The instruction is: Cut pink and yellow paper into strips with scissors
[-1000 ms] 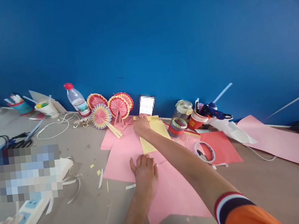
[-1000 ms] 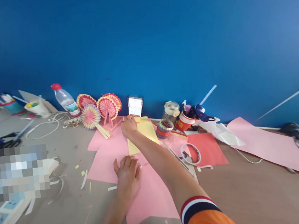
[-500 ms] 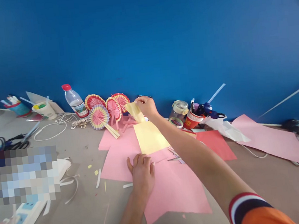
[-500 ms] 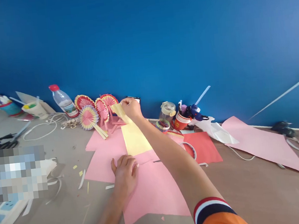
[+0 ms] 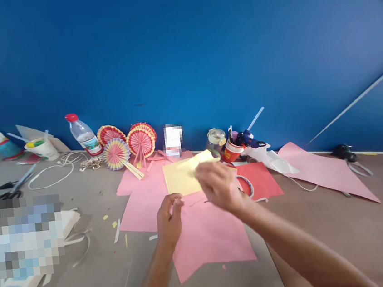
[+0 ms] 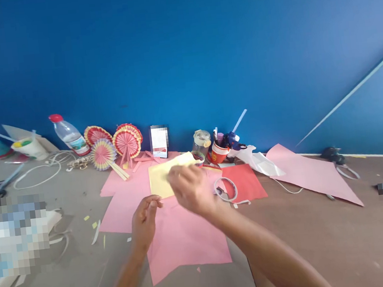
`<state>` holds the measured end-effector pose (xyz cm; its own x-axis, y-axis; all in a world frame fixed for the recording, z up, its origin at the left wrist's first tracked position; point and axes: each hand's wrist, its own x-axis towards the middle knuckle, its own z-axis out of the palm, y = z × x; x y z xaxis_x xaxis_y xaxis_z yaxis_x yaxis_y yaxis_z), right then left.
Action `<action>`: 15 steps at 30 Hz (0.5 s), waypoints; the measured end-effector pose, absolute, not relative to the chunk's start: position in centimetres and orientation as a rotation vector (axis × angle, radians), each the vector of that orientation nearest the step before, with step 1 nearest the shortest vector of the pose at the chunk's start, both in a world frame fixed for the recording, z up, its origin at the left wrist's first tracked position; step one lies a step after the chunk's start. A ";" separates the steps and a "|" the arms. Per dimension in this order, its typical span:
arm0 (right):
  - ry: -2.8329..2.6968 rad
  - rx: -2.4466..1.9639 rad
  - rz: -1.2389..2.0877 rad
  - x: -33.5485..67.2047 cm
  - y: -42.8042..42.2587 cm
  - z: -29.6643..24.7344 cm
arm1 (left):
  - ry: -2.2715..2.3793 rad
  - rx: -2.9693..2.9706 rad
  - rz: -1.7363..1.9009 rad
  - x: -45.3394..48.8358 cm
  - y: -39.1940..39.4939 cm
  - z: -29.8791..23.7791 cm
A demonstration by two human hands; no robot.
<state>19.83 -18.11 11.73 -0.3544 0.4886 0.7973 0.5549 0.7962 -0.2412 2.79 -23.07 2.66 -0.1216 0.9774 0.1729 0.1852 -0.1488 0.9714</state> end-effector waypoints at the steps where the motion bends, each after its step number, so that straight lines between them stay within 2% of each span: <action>1: -2.122 -0.764 -0.188 20.2 -20.0 10.7 | 1.246 1.272 1.325 3.0 -23.3 3.0; 5: -2.286 -0.834 -0.285 20.7 -25.4 7.5 | 1.030 1.031 1.100 4.1 -24.1 4.1; 7: -2.308 -0.854 -0.191 20.9 -27.2 7.0 | 1.107 1.087 0.995 4.4 -24.3 4.4; 12: -2.190 -0.948 0.279 23.3 -29.4 7.4 | 1.278 1.389 0.835 3.8 -24.6 4.9; 15: -1.914 -1.202 0.273 25.3 -28.4 7.2 | 1.279 1.471 0.785 3.3 -25.0 4.8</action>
<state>25.31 -28.45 7.22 -0.1890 0.8230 0.5357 0.6404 0.5168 -0.5681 3.27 -25.00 4.80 0.2322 0.9638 -0.1313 0.3197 0.0518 0.9461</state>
